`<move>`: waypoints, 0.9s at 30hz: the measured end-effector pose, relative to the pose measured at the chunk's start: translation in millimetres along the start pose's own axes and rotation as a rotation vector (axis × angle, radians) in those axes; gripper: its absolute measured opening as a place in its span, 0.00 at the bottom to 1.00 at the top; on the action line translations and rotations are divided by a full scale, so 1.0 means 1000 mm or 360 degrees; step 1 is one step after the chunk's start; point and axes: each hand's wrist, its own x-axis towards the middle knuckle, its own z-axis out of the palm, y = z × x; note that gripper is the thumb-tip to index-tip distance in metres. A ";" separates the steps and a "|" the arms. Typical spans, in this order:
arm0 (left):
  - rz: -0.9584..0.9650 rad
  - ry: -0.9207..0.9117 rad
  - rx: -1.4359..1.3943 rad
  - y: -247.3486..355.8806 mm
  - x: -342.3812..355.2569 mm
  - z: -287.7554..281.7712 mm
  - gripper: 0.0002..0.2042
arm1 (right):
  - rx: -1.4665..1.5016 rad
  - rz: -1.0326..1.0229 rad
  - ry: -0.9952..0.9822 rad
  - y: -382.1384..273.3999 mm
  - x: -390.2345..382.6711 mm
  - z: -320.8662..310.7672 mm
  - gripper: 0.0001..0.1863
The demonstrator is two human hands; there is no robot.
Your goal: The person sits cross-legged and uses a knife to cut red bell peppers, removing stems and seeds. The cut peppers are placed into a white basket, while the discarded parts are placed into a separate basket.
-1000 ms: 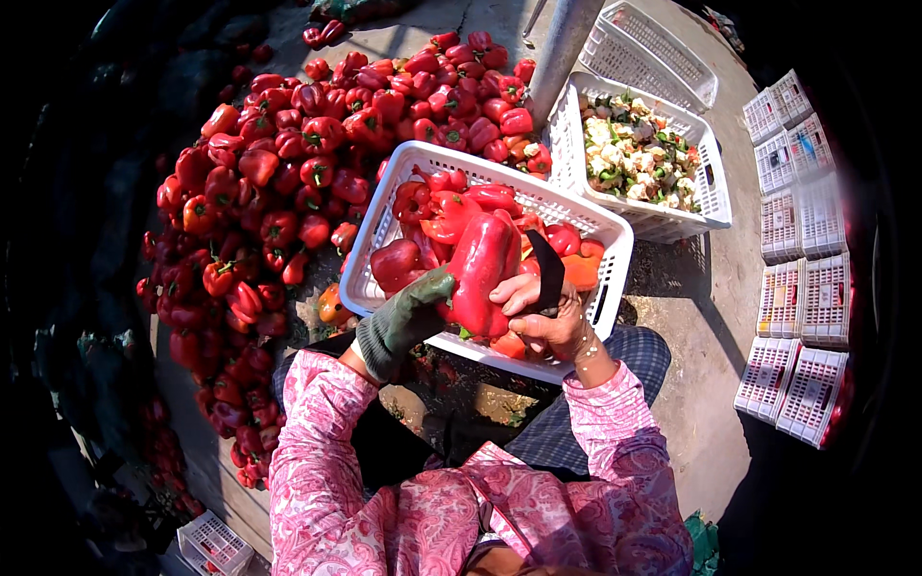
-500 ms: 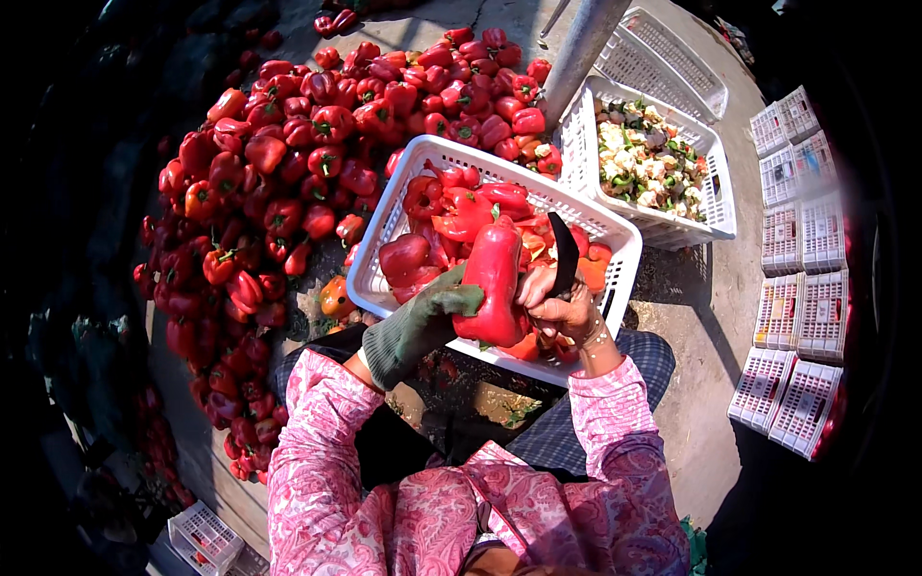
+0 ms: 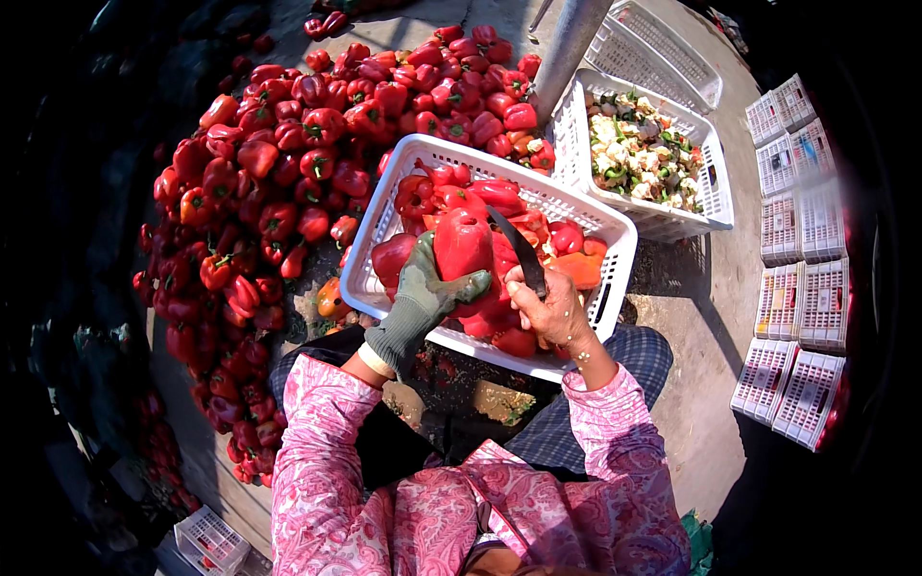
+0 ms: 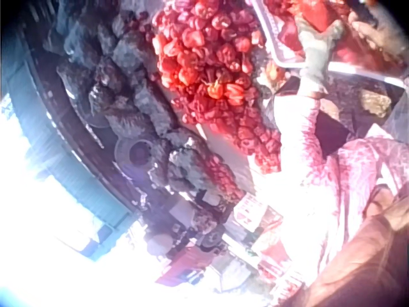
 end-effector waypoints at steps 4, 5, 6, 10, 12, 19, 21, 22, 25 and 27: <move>0.0182 0.0139 -0.0069 -0.008 0.000 0.012 0.32 | -0.0347 -0.0146 0.0019 0.008 0.001 0.002 0.10; 0.0160 0.0169 -0.0023 -0.008 0.000 0.013 0.31 | -0.0375 -0.0147 0.0006 0.004 0.001 0.002 0.10; 0.0139 0.0200 0.0022 -0.006 0.000 0.015 0.31 | -0.0403 -0.0147 -0.0007 -0.001 0.001 0.002 0.10; 0.0067 0.0258 -0.0134 -0.006 0.010 0.004 0.29 | -0.0638 -0.0189 -0.0195 0.000 -0.002 0.004 0.12; 0.0197 0.0364 0.0187 0.009 0.010 -0.005 0.21 | -0.0730 -0.0092 -0.0223 0.011 -0.005 0.012 0.13; 0.0039 0.0343 -0.1116 0.021 0.033 -0.076 0.24 | -0.0708 0.0036 -0.0442 0.023 -0.016 0.013 0.11; -0.0042 0.0295 -0.1151 0.022 0.030 -0.074 0.26 | 0.0075 0.0282 -0.0117 0.007 -0.017 0.019 0.13; -0.0052 0.0263 -0.1080 0.015 0.028 -0.060 0.26 | 0.0215 0.0127 -0.0042 0.003 -0.010 0.018 0.17; -0.0213 0.0062 -0.0726 0.001 0.012 -0.025 0.26 | 0.0276 -0.0204 0.0093 0.003 0.008 0.025 0.31; -0.0255 -0.0058 -0.0577 -0.006 0.006 -0.001 0.26 | 0.0190 -0.0119 -0.0016 0.008 0.010 0.028 0.35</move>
